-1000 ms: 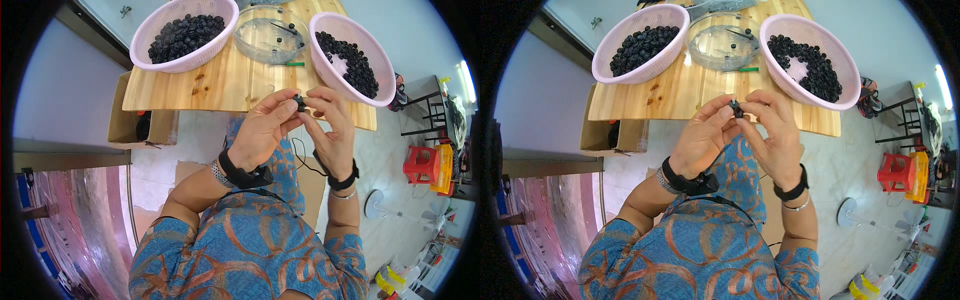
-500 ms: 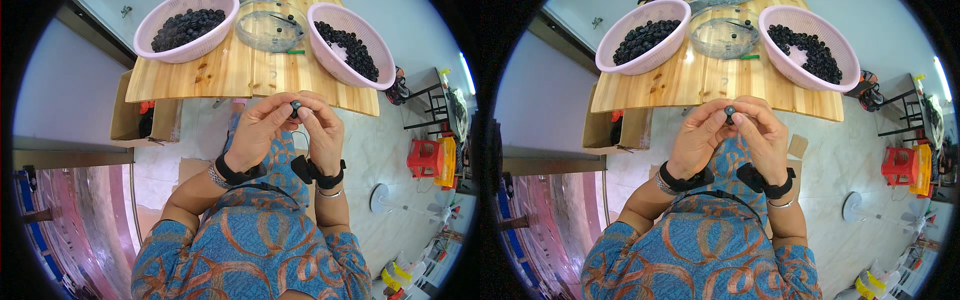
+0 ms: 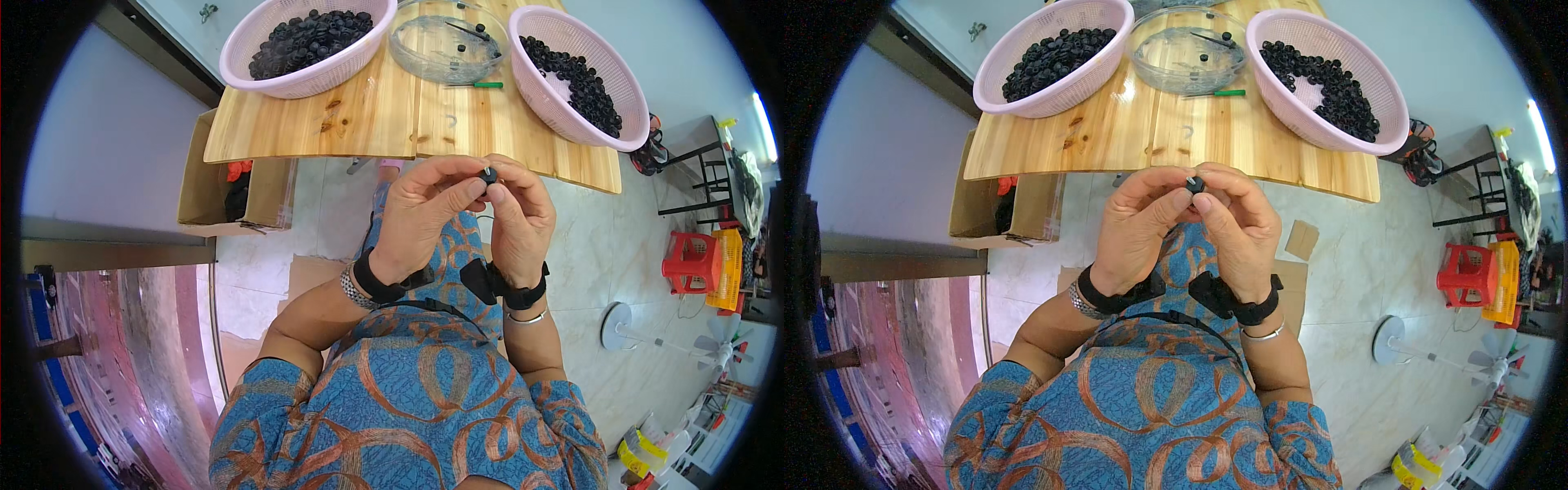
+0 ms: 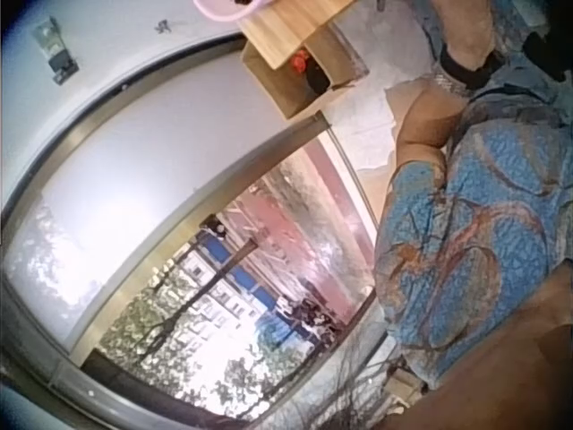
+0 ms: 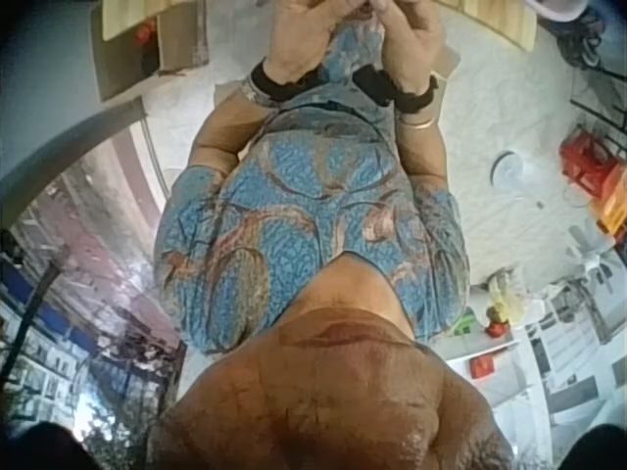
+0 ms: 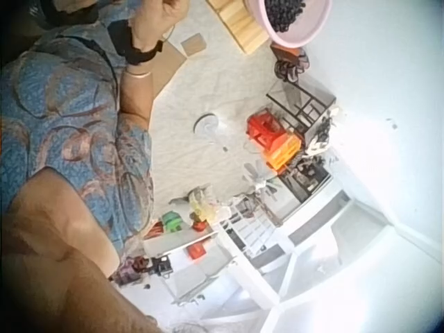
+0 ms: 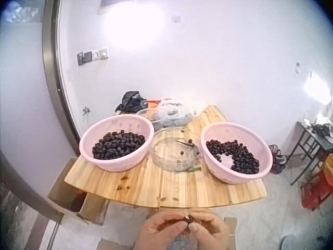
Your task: Assembling small black plastic components by hand for shoe manufacturing.
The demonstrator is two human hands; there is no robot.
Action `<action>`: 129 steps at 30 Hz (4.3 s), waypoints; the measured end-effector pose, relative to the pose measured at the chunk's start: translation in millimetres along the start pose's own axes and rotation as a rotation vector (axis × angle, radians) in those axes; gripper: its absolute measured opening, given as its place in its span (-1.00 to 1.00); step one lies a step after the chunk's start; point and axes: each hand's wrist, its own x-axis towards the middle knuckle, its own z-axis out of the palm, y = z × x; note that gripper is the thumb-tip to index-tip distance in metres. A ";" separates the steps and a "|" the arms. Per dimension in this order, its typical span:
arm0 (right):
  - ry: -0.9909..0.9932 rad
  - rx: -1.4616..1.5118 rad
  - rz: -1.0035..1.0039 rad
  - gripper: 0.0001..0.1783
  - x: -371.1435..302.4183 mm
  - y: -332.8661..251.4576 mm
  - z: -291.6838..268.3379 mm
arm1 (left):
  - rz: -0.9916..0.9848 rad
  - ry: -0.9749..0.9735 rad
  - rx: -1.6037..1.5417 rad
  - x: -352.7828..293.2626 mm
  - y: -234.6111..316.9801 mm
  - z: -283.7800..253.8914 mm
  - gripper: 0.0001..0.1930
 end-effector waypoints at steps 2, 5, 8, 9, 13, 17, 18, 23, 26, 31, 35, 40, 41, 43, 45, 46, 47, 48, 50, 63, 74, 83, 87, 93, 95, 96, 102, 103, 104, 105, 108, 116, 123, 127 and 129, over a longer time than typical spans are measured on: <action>0.015 0.040 0.009 -0.76 -0.1 2.8 -2.9 | -0.012 -0.018 0.022 0.2 0.9 -0.1 -0.80; 0.037 0.074 0.003 -0.75 -1.2 6.6 -4.7 | 0.000 -0.043 0.096 0.0 1.7 -1.3 -0.80; 0.045 0.067 -0.044 -0.75 -2.2 8.4 -4.3 | 0.019 -0.034 0.121 0.6 2.0 1.4 -0.79; 0.046 0.067 -0.077 -0.74 -2.1 8.5 -4.2 | 0.018 -0.037 0.121 0.8 1.7 3.4 -0.79; 0.032 0.054 -0.158 -0.73 -2.6 10.9 -5.9 | 0.032 -0.034 0.116 0.1 -0.8 6.7 -0.80; 0.017 0.114 -0.116 -0.74 -3.8 10.3 -12.1 | 0.038 -0.082 0.124 0.4 -3.8 5.5 -0.82; 0.023 0.146 -0.114 -0.75 -3.7 9.9 -12.6 | 0.038 -0.084 0.125 -0.3 -2.4 5.8 -0.82; 0.035 0.126 -0.137 -0.79 1.7 2.3 -24.4 | -0.175 0.052 0.006 1.1 7.4 0.3 -0.82; 0.059 0.008 -0.103 -0.79 0.7 -10.6 -25.4 | -0.214 0.064 -0.189 4.5 10.4 -1.6 -0.81; -0.032 -0.252 -0.115 -0.78 -3.6 -18.9 -22.2 | -0.123 -0.005 -0.165 3.7 8.3 -3.9 -0.76; 0.018 -0.280 -0.109 -0.80 -5.5 -24.4 -12.7 | -0.092 -0.015 -0.051 3.0 12.9 2.6 -0.71; 0.018 -0.567 -0.267 -0.78 -1.4 -25.1 -11.6 | -0.156 -0.057 -0.065 -0.4 10.8 -0.3 -0.69; 0.024 -0.565 -0.267 -0.78 -1.2 -26.1 -10.7 | -0.173 -0.054 -0.071 -1.4 10.6 -0.6 -0.69; 0.010 -0.613 -0.306 -0.78 -0.3 -31.7 -7.8 | -0.210 -0.050 -0.127 -0.9 11.1 -2.5 -0.70; -0.004 -0.671 -0.328 -0.78 0.5 -37.3 -5.8 | -0.248 -0.048 -0.181 -0.4 10.8 -3.0 -0.70; -0.026 -0.731 -0.349 -0.78 0.8 -39.8 -4.9 | -0.251 -0.043 -0.213 -0.6 10.5 -2.8 -0.70; -0.017 -0.729 -0.349 -0.78 1.1 -42.4 -3.4 | -0.253 -0.039 -0.246 -0.7 10.3 -2.5 -0.71; -0.032 -0.749 -0.370 -0.78 1.5 -44.5 -1.5 | -0.260 -0.042 -0.239 -0.9 9.9 -2.6 -0.71; -0.037 -0.765 -0.390 -0.78 2.1 -44.8 -0.5 | -0.256 -0.058 -0.252 -0.5 8.4 -3.7 -0.71; -0.009 -0.796 -0.411 -0.81 0.7 -42.8 -5.7 | -0.248 -0.053 -0.122 -2.4 0.7 0.2 -0.72; -0.026 -0.862 -0.461 -0.81 -2.3 -47.5 -13.0 | -0.181 -0.087 -0.034 -5.5 0.5 5.1 -0.72; -0.011 -0.898 -0.422 -0.80 -6.5 -47.4 -10.4 | -0.165 -0.057 -0.001 -6.6 3.6 9.7 -0.72; -0.016 -0.898 -0.426 -0.78 -6.9 -46.2 -10.6 | -0.150 -0.074 -0.016 -7.4 1.6 7.5 -0.72; -0.144 -0.936 -0.438 -0.78 -3.4 -56.1 -14.8 | -0.153 -0.076 0.088 -9.7 5.6 5.6 -0.74; -0.173 -0.960 -0.452 -0.78 -2.2 -59.9 -14.0 | -0.149 -0.071 0.192 -10.3 8.8 6.8 -0.75; -0.192 -0.965 -0.432 -0.77 -1.4 -62.4 -13.5 | -0.148 -0.070 0.192 -9.9 10.7 7.0 -0.75; -0.255 -0.904 -0.396 -0.72 7.2 -62.0 -24.6 | -0.215 -0.118 0.228 -6.3 14.9 10.2 -0.74; -0.310 -0.917 -0.386 -0.70 10.0 -64.3 -26.4 | -0.259 -0.128 0.190 -6.3 16.1 10.9 -0.74; -0.311 -0.916 -0.385 -0.70 11.8 -64.5 -27.6 | -0.301 -0.136 0.152 -7.0 16.9 10.2 -0.74; -0.324 -0.902 -0.363 -0.68 13.4 -64.3 -28.6 | -0.301 -0.134 0.152 -7.5 17.0 8.8 -0.74; -0.363 -0.898 -0.342 -0.64 18.1 -66.4 -32.8 | -0.312 -0.176 0.164 -9.0 15.6 4.9 -0.75; -0.524 -0.842 -0.320 -0.62 27.2 -62.7 -34.9 | -0.292 -0.173 0.090 -11.3 12.5 1.8 -0.78; -0.646 -0.828 -0.305 -0.63 29.4 -57.9 -37.9 | -0.312 -0.138 0.051 -13.6 9.1 -0.9 -0.83; -0.712 -0.881 -0.327 -0.62 30.6 -51.1 -40.6 | -0.350 -0.136 0.057 -13.0 8.5 -2.2 -0.84; -0.720 -0.912 -0.379 -0.62 33.7 -47.4 -41.5 | -0.354 -0.124 0.065 -11.1 6.3 -4.5 -0.84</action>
